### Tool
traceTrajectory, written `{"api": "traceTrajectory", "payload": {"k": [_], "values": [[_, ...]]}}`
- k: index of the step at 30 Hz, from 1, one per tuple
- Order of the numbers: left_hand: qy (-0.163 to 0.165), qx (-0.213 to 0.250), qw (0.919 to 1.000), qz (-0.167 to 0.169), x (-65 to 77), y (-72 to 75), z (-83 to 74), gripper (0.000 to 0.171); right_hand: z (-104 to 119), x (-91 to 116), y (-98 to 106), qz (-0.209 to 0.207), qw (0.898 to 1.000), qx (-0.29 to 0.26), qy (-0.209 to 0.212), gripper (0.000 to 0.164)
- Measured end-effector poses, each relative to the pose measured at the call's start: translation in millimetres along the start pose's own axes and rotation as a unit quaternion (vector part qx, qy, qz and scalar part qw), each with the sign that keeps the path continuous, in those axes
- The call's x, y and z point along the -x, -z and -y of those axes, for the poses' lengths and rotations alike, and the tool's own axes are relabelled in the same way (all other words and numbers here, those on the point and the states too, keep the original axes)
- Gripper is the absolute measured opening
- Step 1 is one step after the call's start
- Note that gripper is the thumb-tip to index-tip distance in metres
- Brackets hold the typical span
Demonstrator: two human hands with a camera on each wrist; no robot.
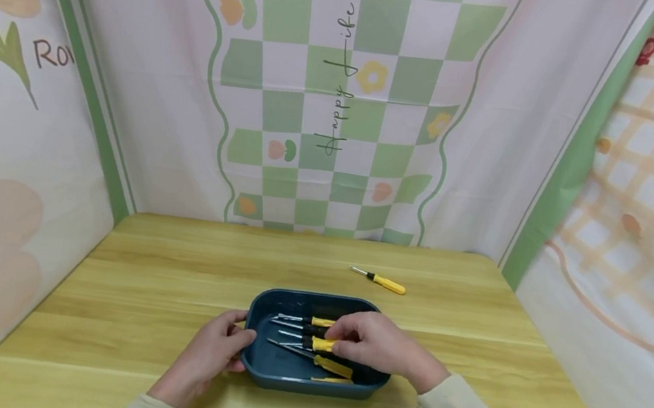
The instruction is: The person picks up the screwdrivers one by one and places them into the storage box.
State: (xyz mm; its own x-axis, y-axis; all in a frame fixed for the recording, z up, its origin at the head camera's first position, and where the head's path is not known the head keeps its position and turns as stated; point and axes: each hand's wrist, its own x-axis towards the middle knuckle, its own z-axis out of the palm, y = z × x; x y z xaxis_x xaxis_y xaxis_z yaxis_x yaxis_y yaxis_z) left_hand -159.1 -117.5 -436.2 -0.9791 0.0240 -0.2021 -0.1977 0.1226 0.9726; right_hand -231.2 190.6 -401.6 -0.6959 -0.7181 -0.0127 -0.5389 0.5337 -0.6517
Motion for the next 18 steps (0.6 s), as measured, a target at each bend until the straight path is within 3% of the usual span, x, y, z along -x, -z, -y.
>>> {"api": "traceTrajectory", "payload": {"k": [18], "values": [[-0.004, 0.001, 1.0, -0.003, 0.3, 0.8, 2.0, 0.052, 5.8, 1.1, -6.8, 0.031, 1.0, 0.005, 0.002, 0.013]]}}
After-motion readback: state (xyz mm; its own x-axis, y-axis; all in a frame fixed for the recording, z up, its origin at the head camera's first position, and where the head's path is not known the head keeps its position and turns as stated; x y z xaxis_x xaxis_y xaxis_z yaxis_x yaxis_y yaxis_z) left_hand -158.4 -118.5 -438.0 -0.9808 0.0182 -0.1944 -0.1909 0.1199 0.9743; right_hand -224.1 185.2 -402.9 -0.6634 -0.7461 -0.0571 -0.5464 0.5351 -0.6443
